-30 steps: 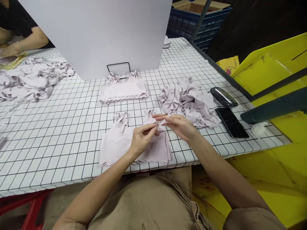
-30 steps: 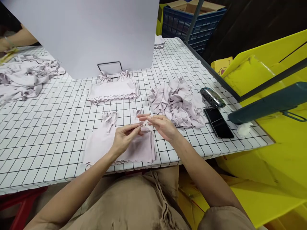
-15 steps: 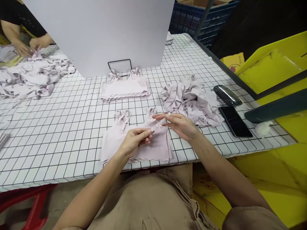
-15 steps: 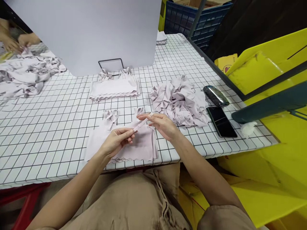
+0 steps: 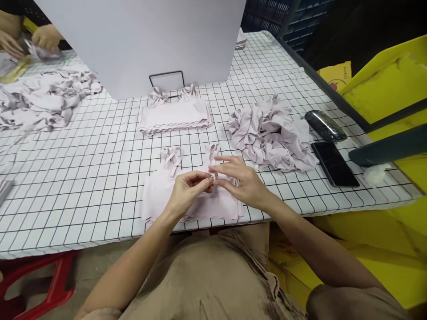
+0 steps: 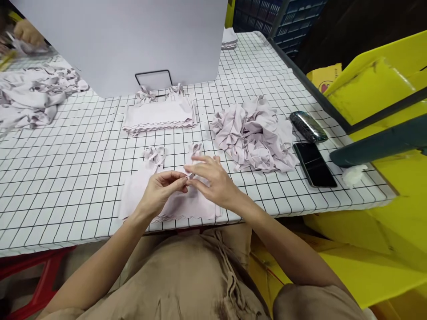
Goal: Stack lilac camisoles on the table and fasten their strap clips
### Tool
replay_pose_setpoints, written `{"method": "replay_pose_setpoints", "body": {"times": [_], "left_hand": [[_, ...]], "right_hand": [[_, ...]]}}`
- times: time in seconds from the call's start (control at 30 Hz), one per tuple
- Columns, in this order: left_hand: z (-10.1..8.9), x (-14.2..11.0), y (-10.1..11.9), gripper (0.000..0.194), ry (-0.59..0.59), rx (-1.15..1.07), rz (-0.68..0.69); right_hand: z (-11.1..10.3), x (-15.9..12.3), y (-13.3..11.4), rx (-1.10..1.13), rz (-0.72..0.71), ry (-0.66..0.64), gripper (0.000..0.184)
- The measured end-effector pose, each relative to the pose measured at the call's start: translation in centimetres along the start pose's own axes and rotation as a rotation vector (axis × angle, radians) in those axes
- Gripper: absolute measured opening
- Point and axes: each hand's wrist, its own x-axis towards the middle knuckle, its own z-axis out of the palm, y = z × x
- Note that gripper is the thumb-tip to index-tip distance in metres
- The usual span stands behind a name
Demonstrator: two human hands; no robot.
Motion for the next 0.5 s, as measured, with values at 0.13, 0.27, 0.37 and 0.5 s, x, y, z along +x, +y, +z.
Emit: {"method": "replay_pose_setpoints", "body": {"times": [0.13, 0.27, 0.37, 0.5], "left_hand": [[-0.5, 0.5, -0.7, 0.016, 0.021, 0.175, 0.156], [-1.5, 1.2, -2.2, 0.011, 0.056, 0.723, 0.443], [-1.8, 1.6, -3.1, 0.023, 0.059, 1.024, 0.402], [-1.8, 1.8, -3.3, 0.021, 0.047, 1.113, 0.306]], "right_hand": [[0.7, 0.5, 0.2, 0.128, 0.063, 0.062, 0.008], [0.4, 0.6, 1.5, 0.146, 0.111, 0.085, 0.006], [0.4, 0.4, 2.4, 0.144, 0.156, 0.071, 0.006], [1.0, 0.3, 2.9, 0.123, 0.166, 0.042, 0.007]]}}
